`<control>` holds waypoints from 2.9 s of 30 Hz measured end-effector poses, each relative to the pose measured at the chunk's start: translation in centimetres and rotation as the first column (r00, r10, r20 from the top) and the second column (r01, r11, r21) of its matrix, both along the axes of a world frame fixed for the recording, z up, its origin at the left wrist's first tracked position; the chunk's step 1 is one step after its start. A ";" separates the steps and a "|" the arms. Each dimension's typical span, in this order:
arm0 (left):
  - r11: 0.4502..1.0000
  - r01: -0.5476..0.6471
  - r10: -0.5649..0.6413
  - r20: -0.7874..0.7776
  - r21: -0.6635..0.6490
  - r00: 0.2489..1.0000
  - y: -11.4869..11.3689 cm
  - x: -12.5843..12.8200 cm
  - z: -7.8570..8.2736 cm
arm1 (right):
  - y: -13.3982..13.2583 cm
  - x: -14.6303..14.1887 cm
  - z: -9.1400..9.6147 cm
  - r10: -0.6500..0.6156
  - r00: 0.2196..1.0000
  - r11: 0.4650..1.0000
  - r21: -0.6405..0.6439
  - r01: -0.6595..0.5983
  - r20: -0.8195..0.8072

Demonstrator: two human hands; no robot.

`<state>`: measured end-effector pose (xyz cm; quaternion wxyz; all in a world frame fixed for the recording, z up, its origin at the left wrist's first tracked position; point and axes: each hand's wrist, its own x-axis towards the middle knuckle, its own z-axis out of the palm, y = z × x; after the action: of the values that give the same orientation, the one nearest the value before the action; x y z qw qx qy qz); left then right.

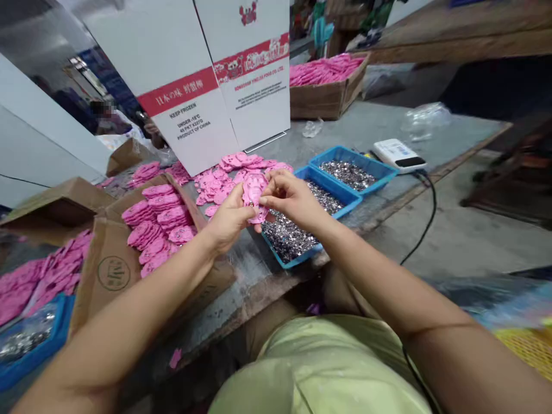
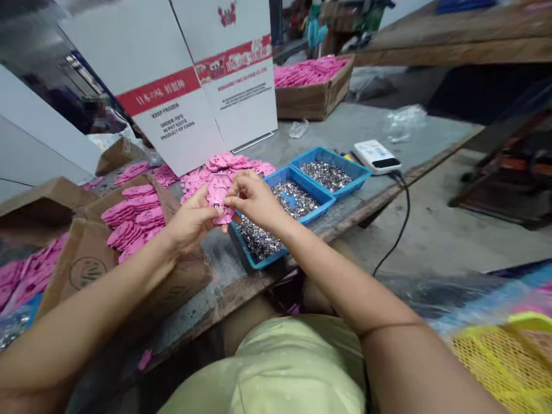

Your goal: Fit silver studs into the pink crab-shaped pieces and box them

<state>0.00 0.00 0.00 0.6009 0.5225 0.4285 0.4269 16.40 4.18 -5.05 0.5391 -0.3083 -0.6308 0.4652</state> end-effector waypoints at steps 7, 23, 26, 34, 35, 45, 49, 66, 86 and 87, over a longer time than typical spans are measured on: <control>0.999 0.026 -0.026 0.015 -0.031 1.000 0.1 -0.3 0.0 | 0.1 2.0 -0.6 -0.006 0.998 0.999 0.034 0.009 -0.062; 0.996 -0.024 0.032 -0.093 0.082 0.995 0.2 -0.2 -0.1 | 10.0 14.0 -3.9 -0.129 0.157 0.820 0.016 0.572 0.979; 0.995 -0.057 0.067 -0.117 0.085 0.991 0.0 -0.1 0.2 | 10.3 14.0 -4.5 -0.083 0.146 0.809 -0.019 0.587 0.986; 0.990 -0.123 0.132 -0.132 0.068 0.983 0.4 0.0 0.0 | 10.5 14.8 -5.3 -0.097 0.161 0.799 -0.020 0.601 0.982; 0.989 -0.132 0.139 -0.127 0.060 0.982 0.4 0.0 0.0 | 10.5 14.9 -5.4 -0.109 0.163 0.799 -0.011 0.601 0.981; 0.991 -0.131 0.130 -0.116 0.001 0.985 0.2 0.1 0.6 | 10.6 16.3 -6.6 -0.519 0.429 0.668 0.038 0.743 0.739; 0.992 -0.129 0.128 -0.112 -0.002 0.985 0.3 0.0 0.5 | 10.8 16.5 -6.4 -0.512 0.492 0.676 -0.022 0.736 0.704; 0.993 -0.115 0.115 -0.018 -0.020 0.993 0.5 -0.3 0.0 | 7.6 12.3 -3.4 -0.596 0.780 0.706 -0.339 0.622 0.189; 0.997 -0.065 0.069 0.112 -0.044 0.991 0.3 0.1 0.0 | -0.5 -0.9 1.2 -0.088 0.991 0.995 -0.039 0.092 0.101; 0.997 -0.066 0.070 0.109 -0.045 0.992 0.3 0.2 0.1 | -0.5 -0.9 1.2 -0.087 0.991 0.995 -0.042 0.092 0.104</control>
<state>0.18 0.28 0.07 0.6195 0.4706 0.4208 0.4665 15.47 3.72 -3.87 0.5193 -0.3722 -0.6319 0.4388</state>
